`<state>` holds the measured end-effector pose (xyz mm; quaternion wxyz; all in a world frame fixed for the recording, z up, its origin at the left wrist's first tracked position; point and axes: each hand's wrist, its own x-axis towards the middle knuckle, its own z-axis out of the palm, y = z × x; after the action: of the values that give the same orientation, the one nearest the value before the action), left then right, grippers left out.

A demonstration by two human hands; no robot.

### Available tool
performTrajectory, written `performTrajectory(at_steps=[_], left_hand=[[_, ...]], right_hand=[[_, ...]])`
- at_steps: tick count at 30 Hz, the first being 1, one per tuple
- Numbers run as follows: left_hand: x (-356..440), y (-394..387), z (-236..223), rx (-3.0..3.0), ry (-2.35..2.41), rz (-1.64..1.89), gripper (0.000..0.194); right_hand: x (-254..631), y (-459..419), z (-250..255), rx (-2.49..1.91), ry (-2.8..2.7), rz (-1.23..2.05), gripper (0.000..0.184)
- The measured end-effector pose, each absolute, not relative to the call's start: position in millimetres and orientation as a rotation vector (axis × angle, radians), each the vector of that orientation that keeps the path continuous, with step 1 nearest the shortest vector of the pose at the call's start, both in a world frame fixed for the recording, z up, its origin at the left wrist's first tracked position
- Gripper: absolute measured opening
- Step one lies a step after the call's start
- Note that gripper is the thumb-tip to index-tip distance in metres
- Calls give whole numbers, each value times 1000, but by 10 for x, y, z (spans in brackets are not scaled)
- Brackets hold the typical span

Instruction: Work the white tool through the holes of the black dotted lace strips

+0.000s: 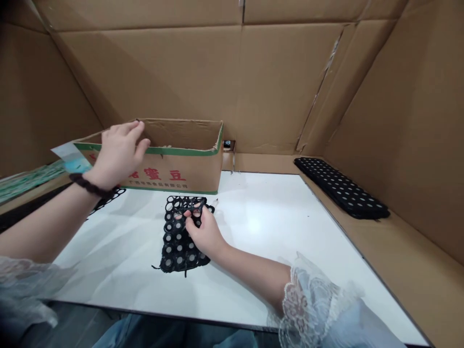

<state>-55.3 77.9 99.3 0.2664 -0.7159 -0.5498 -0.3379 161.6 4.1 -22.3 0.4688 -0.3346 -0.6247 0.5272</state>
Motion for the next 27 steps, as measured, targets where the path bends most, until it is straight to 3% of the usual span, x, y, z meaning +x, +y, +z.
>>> performTrajectory(at_steps=[2,4,7,13,16,19,21,24,27], left_hand=[[-418,526,800,-2169,-1246,-894,31],[-321,253,579,-2542,-1094,-653,28],[-267,-12,311,-2800,-1188,-566,40],[-238,-50,246,-2981,-1775,-1030,29],[-279,24,434,-2745,-1846,-1172,30],[-449,305,788,-1962,-1618,-1375,29],[-598,616,1044,-1671,-1509,-1252,33],[-721,1000,1237,-1716,-1496,-1127,27],[-602,931,1074,-1886,-1370,-1044,31]], right_hand=[[1606,44,-212,-825,-1504,1292,5],[1603,44,-205,-838,-1493,1252,5],[1609,37,-197,-837,-1509,1216,5],[1598,25,-229,-823,-1535,1167,5],[1588,30,-266,-819,-1526,1176,6],[1595,31,-282,-849,-1520,1196,6],[1606,27,-275,-854,-1525,1212,6],[1612,20,-258,-835,-1556,1226,14],[1597,27,-263,-759,-1588,1268,30]])
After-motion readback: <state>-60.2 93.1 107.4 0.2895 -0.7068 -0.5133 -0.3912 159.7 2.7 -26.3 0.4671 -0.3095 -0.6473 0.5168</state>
